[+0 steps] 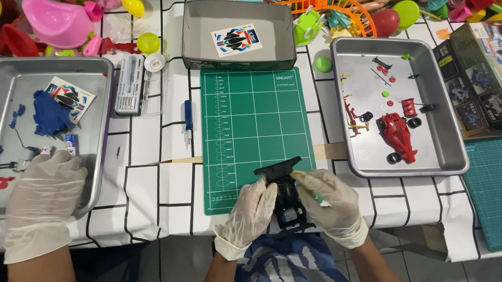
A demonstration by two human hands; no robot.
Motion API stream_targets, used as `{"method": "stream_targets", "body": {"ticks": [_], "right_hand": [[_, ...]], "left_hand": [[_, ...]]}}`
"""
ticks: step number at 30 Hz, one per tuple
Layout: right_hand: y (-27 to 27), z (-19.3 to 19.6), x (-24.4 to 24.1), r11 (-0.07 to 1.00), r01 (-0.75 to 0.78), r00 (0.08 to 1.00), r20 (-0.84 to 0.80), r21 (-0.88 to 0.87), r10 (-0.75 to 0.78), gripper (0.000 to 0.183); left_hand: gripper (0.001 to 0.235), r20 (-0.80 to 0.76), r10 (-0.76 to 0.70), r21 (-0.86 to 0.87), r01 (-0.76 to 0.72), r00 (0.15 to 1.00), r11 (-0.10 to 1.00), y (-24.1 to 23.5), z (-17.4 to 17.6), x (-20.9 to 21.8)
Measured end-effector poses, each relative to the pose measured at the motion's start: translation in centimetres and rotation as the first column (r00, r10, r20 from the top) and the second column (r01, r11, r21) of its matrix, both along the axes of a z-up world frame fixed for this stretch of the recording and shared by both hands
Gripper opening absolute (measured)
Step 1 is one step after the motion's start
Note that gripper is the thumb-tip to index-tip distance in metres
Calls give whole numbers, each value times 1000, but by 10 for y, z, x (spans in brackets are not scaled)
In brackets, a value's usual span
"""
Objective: Assembling a model toy car by installing batteries, attaching the motor/chassis components, and snapping on the body shell.
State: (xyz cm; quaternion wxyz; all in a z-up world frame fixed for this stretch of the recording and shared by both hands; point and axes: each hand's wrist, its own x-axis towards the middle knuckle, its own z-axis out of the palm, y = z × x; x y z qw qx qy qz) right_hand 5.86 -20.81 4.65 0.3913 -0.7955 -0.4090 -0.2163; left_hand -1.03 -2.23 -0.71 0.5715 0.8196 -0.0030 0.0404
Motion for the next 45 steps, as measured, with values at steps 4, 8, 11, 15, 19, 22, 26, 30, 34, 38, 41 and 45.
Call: {"method": "stream_targets", "body": {"ticks": [4, 8, 11, 15, 19, 22, 26, 30, 34, 38, 41, 45], "right_hand": [[3, 14, 0, 915, 197, 851, -524, 352, 19, 38], [12, 18, 5, 884, 329, 360, -909, 333, 208, 60], [14, 3, 9, 884, 266, 393, -881, 385, 265, 54], [17, 10, 6, 869, 288, 354, -888, 401, 293, 52], [18, 18, 6, 886, 319, 324, -917, 336, 232, 56], [23, 26, 6, 913, 323, 287, -945, 250, 158, 58], [30, 41, 6, 920, 336, 215, -968, 201, 133, 59], [24, 32, 10, 926, 294, 228, -958, 236, 172, 55], [19, 31, 11, 919, 276, 214, -950, 281, 226, 48], [21, 30, 8, 890, 378, 201, -961, 255, 190, 59], [12, 16, 8, 838, 394, 401, -891, 377, 212, 36], [-44, 25, 32, 873, 279, 720, -688, 400, 85, 34]], "left_hand": [[32, 265, 45, 51, -61, 963, 997, 0, -53, -5], [31, 236, 40, 54, -54, 971, 997, 0, -43, -6], [72, 600, -199, 467, -138, 775, 873, 8, -58, -8], [31, -27, 3, -30, -4, 1000, 1000, 2, -3, -3], [37, 363, 6, 121, -54, 932, 991, 0, -46, -10], [30, 300, 12, 81, -38, 954, 996, -3, -33, -6], [29, 270, 20, 86, -45, 963, 995, -3, -31, -5], [25, 61, 30, 34, -32, 998, 999, -1, 1, 1], [33, -110, 0, -91, -10, 994, 996, 3, 23, 7], [34, -282, 39, -212, -102, 959, 972, 2, 11, 8], [36, -312, 159, -209, -231, 937, 950, 0, -21, 4], [28, -270, 157, -267, -231, 950, 936, 2, -37, 3]]}}
